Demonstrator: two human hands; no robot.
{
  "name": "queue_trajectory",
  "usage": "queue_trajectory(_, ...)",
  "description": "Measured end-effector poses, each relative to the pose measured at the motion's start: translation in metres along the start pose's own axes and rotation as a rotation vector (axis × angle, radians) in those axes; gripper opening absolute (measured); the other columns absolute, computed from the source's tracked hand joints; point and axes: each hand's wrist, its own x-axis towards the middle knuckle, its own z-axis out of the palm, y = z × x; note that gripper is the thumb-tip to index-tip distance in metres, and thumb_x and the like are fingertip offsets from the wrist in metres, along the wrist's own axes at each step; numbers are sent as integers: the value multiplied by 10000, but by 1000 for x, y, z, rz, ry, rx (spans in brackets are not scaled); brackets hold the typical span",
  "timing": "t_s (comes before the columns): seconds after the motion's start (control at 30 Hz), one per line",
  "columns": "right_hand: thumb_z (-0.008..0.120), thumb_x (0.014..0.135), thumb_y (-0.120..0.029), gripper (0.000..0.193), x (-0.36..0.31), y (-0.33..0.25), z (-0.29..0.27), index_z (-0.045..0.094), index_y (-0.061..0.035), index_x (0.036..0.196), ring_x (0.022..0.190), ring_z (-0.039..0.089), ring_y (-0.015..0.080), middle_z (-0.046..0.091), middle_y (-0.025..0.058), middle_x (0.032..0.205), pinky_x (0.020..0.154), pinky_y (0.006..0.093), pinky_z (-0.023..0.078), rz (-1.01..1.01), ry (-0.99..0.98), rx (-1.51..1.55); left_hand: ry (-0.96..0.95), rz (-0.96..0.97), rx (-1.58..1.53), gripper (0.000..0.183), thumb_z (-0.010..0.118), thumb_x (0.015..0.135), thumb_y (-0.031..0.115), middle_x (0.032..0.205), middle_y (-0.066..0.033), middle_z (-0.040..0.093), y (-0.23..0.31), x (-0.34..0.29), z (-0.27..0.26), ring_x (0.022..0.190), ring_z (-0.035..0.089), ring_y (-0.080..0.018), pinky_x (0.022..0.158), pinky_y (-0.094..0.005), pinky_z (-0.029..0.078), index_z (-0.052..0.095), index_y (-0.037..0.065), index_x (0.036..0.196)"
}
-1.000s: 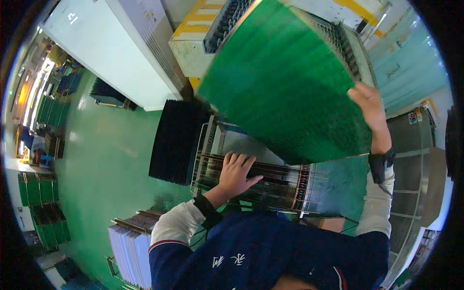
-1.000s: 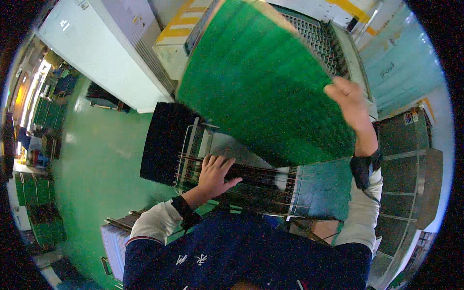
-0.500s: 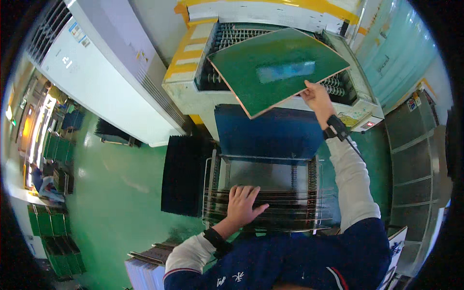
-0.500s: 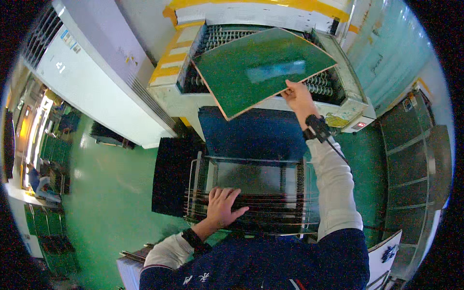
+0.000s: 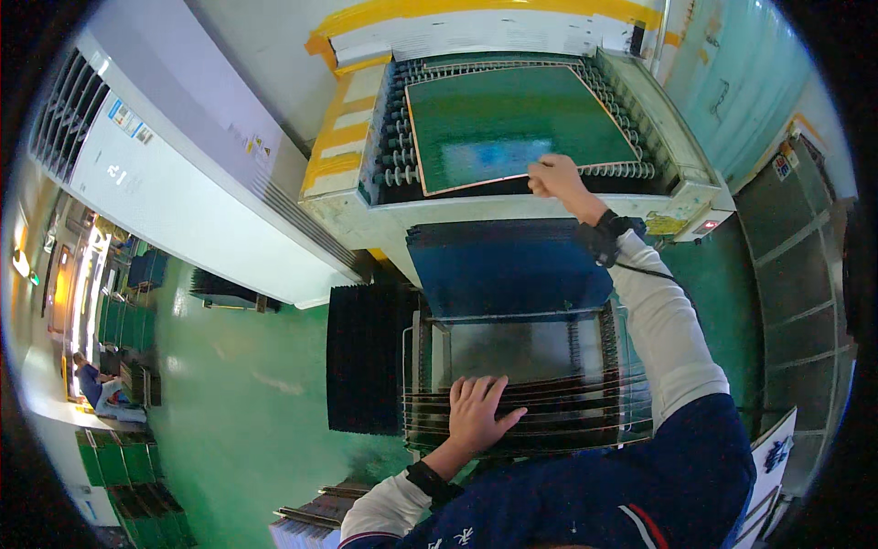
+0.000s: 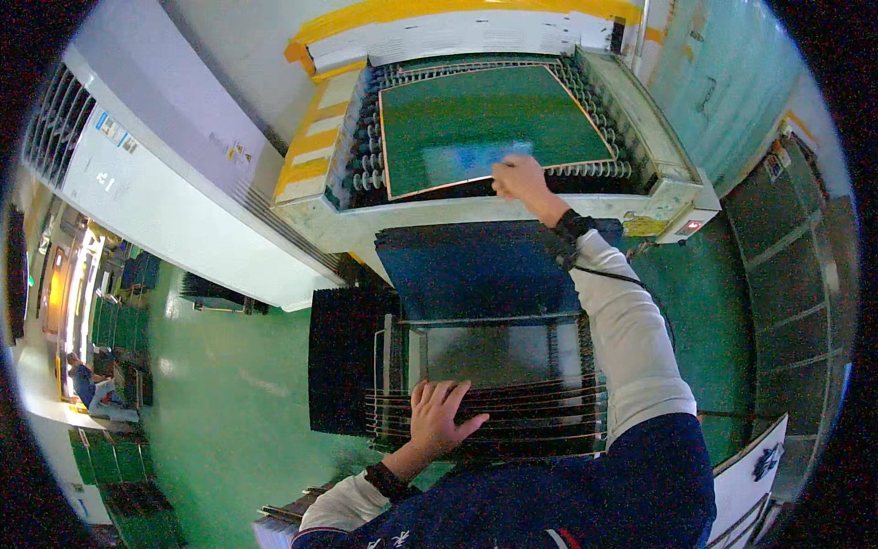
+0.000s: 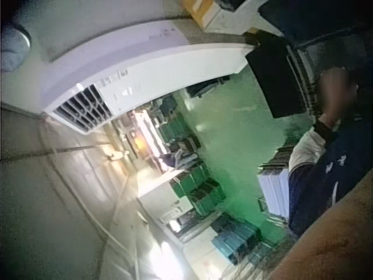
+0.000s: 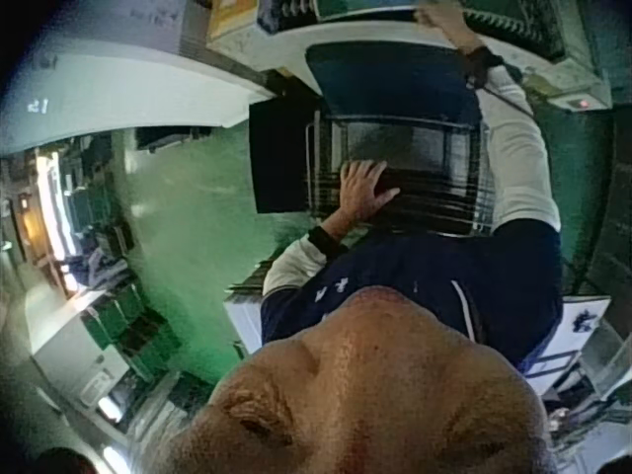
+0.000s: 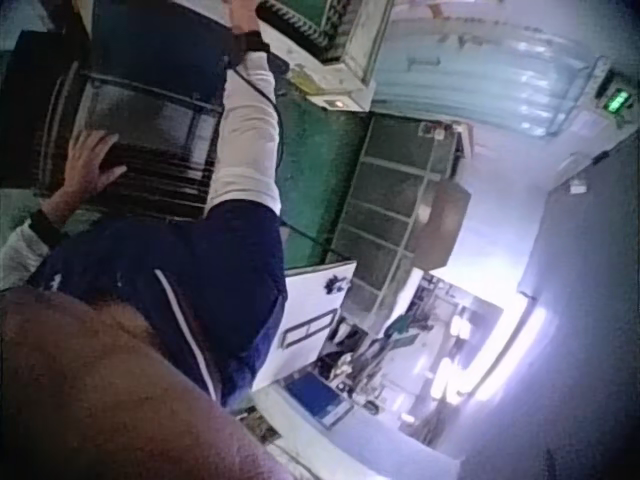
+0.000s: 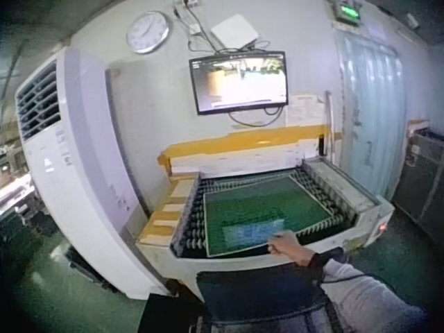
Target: Handling and loading electronic boards or components into a processing machine.
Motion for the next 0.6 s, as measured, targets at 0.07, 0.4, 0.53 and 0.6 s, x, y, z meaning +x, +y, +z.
queue_trajectory(0.07,607,857,-308,265,12,8,7,635,-129,1051,1007,611,309,667,125,1045,777,431,495,-466,212,-599,-5,10,-22,594,680,762,518,1061,-97,571,0,2,5,1020,521,-305,1002,-491,331,606,82,1159)
queue_trajectory(0.4,585,851,-438,455,20,4,33,580,-232,1256,1226,428,342,467,119,1372,975,565,312,-371,271,-838,-40,-28,-12,572,699,756,477,1073,-79,570,6,0,4,1010,518,-289,973,-475,337,601,75,1151)
queue_trajectory(0.53,590,844,-430,461,17,2,36,578,-233,1261,1225,428,346,461,135,1375,964,555,326,-381,265,-822,-34,-31,34,594,715,741,489,1083,-83,572,7,-2,4,1023,518,-278,964,-454,338,607,75,1154)
queue_trajectory(0.6,588,842,-435,469,16,7,34,577,-228,1262,1224,429,349,463,142,1373,965,550,330,-428,282,-800,-39,-37,59,601,721,735,493,1086,-89,572,10,-1,5,1028,518,-278,964,-448,337,608,75,1152)
